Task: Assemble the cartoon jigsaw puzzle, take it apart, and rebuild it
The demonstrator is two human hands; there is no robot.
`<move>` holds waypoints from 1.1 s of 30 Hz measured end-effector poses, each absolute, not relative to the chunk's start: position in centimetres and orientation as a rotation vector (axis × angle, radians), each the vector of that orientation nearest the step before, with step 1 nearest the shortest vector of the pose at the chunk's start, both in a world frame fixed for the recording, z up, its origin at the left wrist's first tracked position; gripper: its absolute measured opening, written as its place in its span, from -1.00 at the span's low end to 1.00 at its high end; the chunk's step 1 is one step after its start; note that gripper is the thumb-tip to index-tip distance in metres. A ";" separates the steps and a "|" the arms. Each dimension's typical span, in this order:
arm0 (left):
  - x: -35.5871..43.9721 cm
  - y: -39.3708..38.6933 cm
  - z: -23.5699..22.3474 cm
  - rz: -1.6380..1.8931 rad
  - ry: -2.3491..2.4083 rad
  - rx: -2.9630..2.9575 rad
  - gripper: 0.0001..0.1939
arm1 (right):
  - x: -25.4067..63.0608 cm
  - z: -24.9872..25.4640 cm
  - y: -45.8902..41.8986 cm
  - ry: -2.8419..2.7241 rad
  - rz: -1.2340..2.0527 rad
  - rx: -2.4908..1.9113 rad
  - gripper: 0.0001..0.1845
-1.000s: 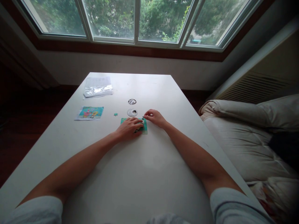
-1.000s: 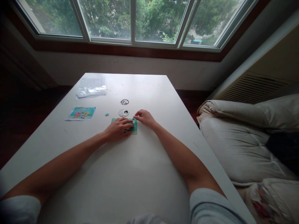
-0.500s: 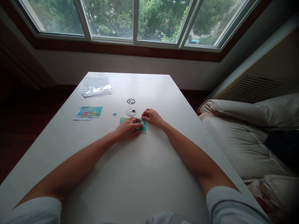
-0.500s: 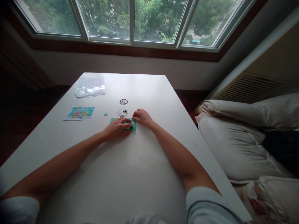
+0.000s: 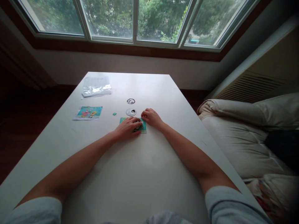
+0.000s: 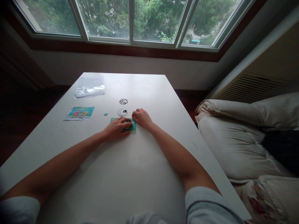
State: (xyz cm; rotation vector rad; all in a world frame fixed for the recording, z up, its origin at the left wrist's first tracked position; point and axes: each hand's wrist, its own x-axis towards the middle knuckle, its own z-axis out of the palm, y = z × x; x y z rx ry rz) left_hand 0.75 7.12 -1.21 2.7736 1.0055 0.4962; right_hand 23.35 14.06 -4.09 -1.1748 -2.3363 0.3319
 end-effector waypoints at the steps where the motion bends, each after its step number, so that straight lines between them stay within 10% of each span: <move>1: 0.8 7.1 -1.1 0.491 1.002 2.772 -0.62 | 23.4 -4.1 14.1 -2.335 0.329 -1.171 -0.93; 25: 0.2 7.4 -1.1 0.472 0.966 2.799 -0.63 | 23.7 -4.0 13.2 -2.283 0.395 -1.093 -0.73; 33: -3.5 10.1 0.0 0.517 1.716 2.607 -0.70 | 24.3 -3.6 13.0 -2.056 0.561 -1.138 -0.71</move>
